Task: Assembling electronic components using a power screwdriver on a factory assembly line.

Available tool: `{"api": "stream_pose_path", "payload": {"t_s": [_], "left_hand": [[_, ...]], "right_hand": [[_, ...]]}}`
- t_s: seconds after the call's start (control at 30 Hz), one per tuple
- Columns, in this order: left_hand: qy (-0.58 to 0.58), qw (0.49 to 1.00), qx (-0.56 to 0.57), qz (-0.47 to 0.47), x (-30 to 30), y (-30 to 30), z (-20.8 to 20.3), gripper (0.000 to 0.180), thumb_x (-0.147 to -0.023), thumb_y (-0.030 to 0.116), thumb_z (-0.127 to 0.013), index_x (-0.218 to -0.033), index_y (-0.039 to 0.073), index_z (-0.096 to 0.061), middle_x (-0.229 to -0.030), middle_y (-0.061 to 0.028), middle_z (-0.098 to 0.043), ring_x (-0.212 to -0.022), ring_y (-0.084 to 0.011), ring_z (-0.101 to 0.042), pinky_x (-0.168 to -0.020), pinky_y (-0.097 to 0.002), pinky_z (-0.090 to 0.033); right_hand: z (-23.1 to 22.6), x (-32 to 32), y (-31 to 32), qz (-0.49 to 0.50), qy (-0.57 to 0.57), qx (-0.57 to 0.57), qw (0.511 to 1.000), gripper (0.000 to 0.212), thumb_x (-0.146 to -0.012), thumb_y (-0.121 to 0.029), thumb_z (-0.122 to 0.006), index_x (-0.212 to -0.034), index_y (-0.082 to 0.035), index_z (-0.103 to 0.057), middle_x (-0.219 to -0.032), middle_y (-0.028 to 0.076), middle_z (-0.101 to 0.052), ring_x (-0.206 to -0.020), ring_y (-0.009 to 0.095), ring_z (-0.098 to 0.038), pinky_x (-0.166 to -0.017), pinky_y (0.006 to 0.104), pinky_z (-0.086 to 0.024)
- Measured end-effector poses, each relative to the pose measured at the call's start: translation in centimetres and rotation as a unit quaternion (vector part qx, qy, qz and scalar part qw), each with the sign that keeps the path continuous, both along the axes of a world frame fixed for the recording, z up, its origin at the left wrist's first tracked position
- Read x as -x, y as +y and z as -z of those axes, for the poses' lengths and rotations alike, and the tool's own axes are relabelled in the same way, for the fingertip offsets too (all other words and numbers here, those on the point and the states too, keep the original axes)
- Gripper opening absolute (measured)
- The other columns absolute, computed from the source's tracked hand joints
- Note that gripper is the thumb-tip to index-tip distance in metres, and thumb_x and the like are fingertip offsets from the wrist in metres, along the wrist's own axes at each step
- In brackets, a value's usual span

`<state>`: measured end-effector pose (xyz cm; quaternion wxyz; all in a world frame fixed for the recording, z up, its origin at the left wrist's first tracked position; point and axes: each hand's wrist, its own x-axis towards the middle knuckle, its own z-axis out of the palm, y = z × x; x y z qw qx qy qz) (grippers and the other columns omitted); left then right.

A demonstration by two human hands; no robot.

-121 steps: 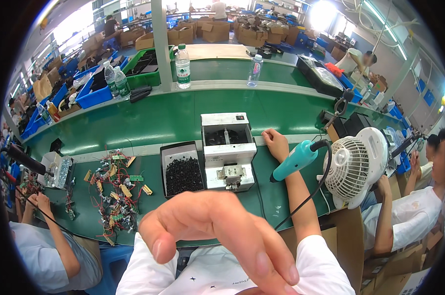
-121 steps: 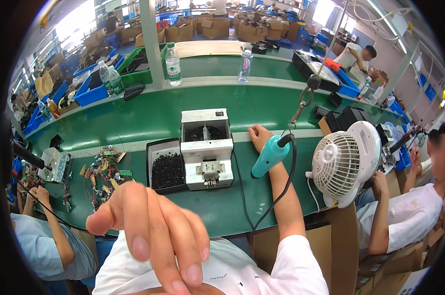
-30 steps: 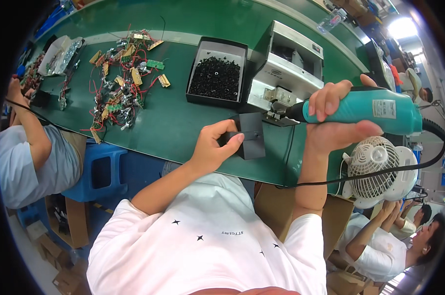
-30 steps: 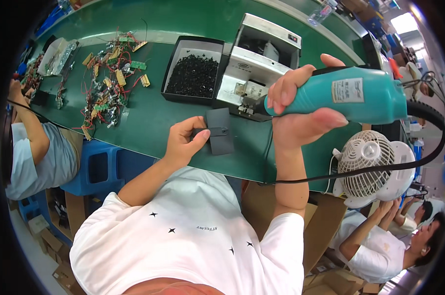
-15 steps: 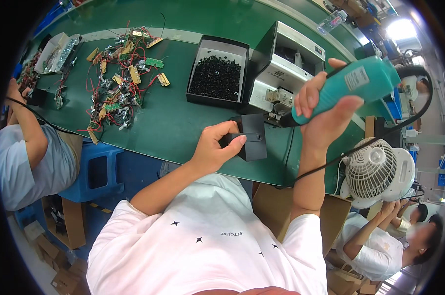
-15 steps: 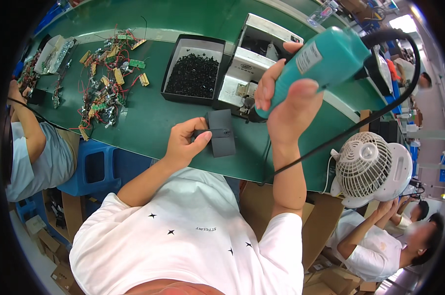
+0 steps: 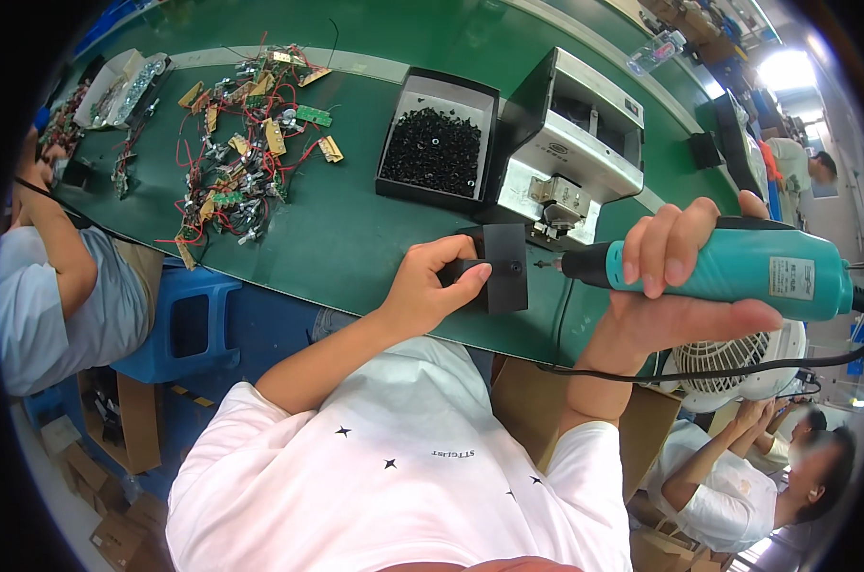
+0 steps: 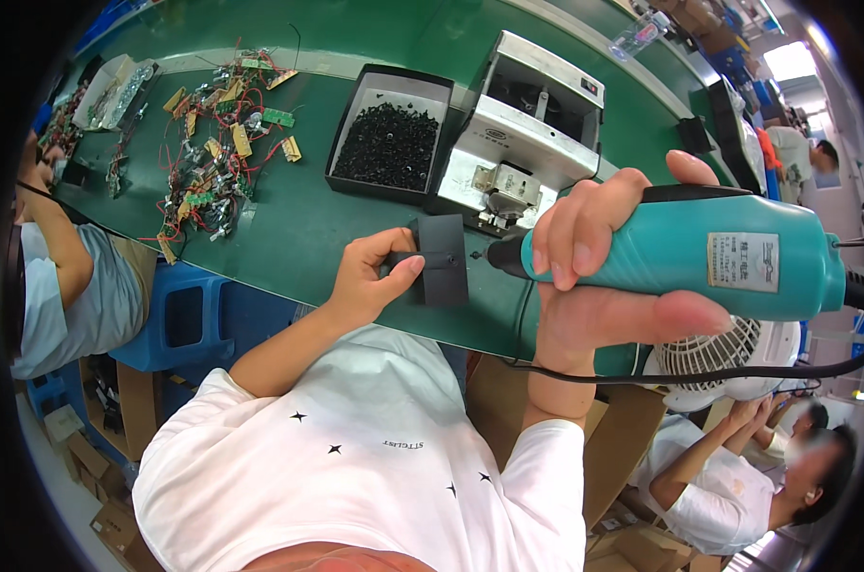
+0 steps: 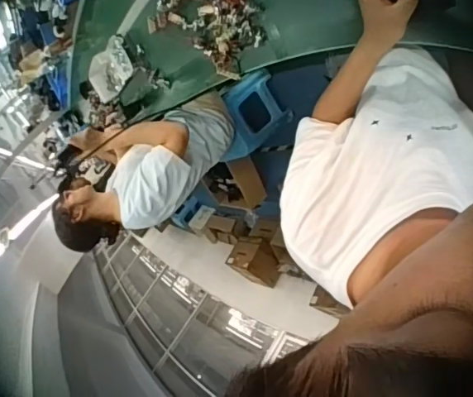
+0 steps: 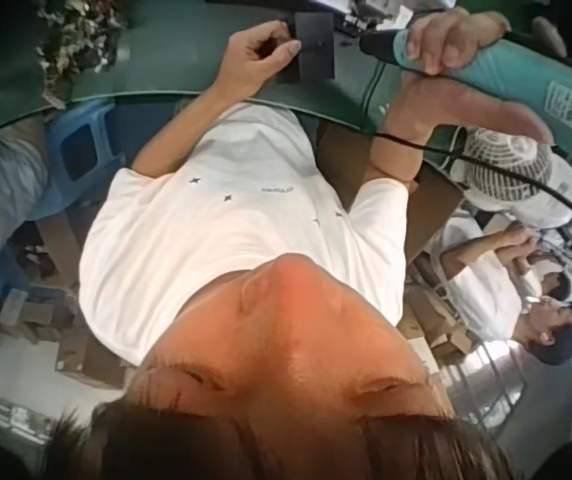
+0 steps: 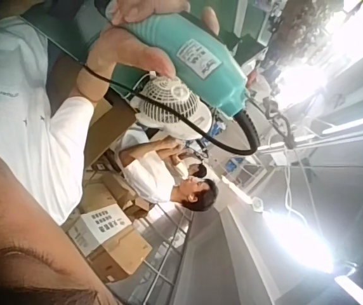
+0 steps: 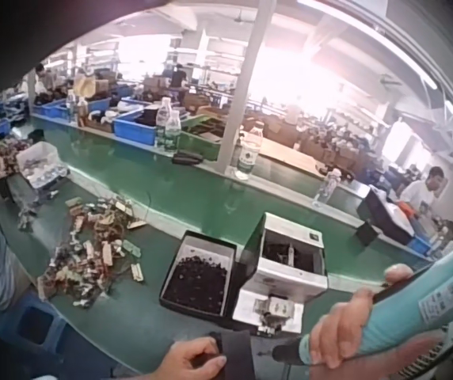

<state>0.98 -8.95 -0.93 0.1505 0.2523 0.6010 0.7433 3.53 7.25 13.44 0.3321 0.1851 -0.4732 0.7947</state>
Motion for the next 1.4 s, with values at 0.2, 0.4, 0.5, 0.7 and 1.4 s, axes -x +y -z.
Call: {"api": "stream_pose_path", "payload": {"t_s": [0.2, 0.4, 0.5, 0.7, 1.4], "left_hand": [[0.0, 1.0, -0.001, 0.004, 0.0, -0.1, -0.1, 0.016, -0.08, 0.007, -0.062, -0.07, 0.003, -0.05, -0.06, 0.0012, -0.048, -0.054, -0.0092, -0.036, -0.051, -0.0216, -0.031], [-0.001, 1.0, -0.002, 0.0, 0.0, 0.0, -0.2, 0.015, -0.08, 0.006, -0.062, -0.07, 0.003, -0.05, -0.06, 0.0013, -0.048, -0.054, -0.0093, -0.036, -0.051, -0.0215, -0.031], [0.0, 1.0, -0.002, -0.001, 0.1, 0.0, -0.2, 0.015, -0.08, 0.006, -0.062, -0.071, 0.003, -0.05, -0.06, 0.0013, -0.048, -0.054, -0.0093, -0.036, -0.051, -0.0215, -0.031], [0.008, 1.0, 0.001, 0.0, 0.1, 0.0, -0.1, 0.014, -0.08, 0.006, -0.062, -0.071, 0.003, -0.051, -0.06, 0.0015, -0.047, -0.054, -0.0092, -0.036, -0.051, -0.0215, -0.031], [0.311, 0.921, 0.148, -0.183, -0.5, 0.4, -2.4, 0.062, -0.058, 0.018, -0.079, -0.109, 0.003, -0.047, -0.11, -0.0143, -0.055, -0.084, -0.0247, -0.056, -0.069, -0.0304, -0.049]], "right_hand": [[0.1, -0.1, -0.7, -0.041, 0.001, -0.009, 0.999, 0.088, -0.073, -0.076, -0.054, -0.128, -0.008, -0.041, -0.058, 0.0, -0.046, -0.039, 0.007, -0.039, -0.036, 0.0217, -0.037], [0.6, 0.3, -0.9, -0.057, -0.005, -0.015, 0.998, 0.088, -0.072, -0.076, -0.055, -0.127, -0.009, -0.042, -0.058, 0.001, -0.047, -0.04, 0.008, -0.04, -0.036, 0.0219, -0.037], [0.9, 0.5, -0.8, -0.064, -0.006, -0.021, 0.998, 0.087, -0.071, -0.076, -0.056, -0.126, -0.009, -0.042, -0.058, 0.001, -0.047, -0.04, 0.008, -0.04, -0.035, 0.0218, -0.037], [1.0, 0.7, -1.0, -0.074, -0.007, -0.044, 0.996, 0.085, -0.069, -0.077, -0.057, -0.12, -0.01, -0.044, -0.056, 0.0, -0.047, -0.039, 0.008, -0.041, -0.034, 0.0214, -0.037], [0.3, -1.9, -0.2, -0.106, 0.038, -0.054, 0.992, 0.075, -0.067, -0.064, -0.071, -0.11, -0.009, -0.044, -0.054, 0.005, -0.053, -0.04, 0.011, -0.045, -0.035, 0.0233, -0.038]]}}
